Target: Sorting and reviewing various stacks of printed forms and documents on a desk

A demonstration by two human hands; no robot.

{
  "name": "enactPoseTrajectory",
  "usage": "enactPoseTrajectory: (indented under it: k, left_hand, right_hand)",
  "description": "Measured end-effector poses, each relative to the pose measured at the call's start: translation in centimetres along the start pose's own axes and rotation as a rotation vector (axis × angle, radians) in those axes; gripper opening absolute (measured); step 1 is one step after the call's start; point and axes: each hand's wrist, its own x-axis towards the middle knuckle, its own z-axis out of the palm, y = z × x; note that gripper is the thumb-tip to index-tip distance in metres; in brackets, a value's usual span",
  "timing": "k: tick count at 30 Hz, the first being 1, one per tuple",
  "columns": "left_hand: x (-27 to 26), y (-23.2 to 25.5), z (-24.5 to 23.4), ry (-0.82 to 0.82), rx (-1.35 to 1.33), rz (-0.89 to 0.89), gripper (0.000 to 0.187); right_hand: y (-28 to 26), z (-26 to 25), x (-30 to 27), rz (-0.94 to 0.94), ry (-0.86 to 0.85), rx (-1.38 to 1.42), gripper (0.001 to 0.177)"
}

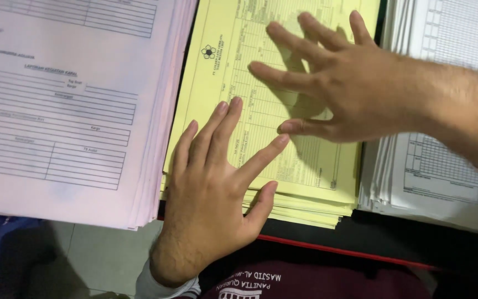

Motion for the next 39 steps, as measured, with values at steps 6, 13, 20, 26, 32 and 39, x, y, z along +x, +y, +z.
enactPoseTrajectory:
  k: [6, 13, 20, 26, 32, 39]
  left_hand:
    - [0.2, 0.5, 0.0, -0.025, -0.009, -0.005, 0.057]
    - [0.9, 2.0, -0.4, -0.019, 0.044, -0.012, 0.056]
    - [1.9, 4.1, 0.3, 0.02, 0.091, 0.109, 0.047]
    - [2.9, 6.5, 1.1, 0.051, 0.222, 0.103, 0.032]
    - [5.3, 11.4, 2.2, -0.041, -0.089, 0.526, 0.061]
    - [6.8, 15.6, 3.0, 0.006, -0.122, 0.585, 0.02]
  right_hand:
    - [-3.0, 2.5, -5.9, -0.145, 0.272, -0.161, 0.082]
    - [-7.2, 3.2, -11.5, -0.162, 0.359, -0.214, 0.095]
    - [-8.5, 3.2, -20.3, 0.02, 0.433, -0.135, 0.091]
    - [-7.0, 6.8, -29.2, 0.434, 0.533, 0.065, 0.062]
    - [-2.9, 13.2, -37.0, 0.739, 0.506, 0.221, 0.083]
    - [-1.6, 16.9, -39.4, 0.777, 0.537, 0.307, 0.104]
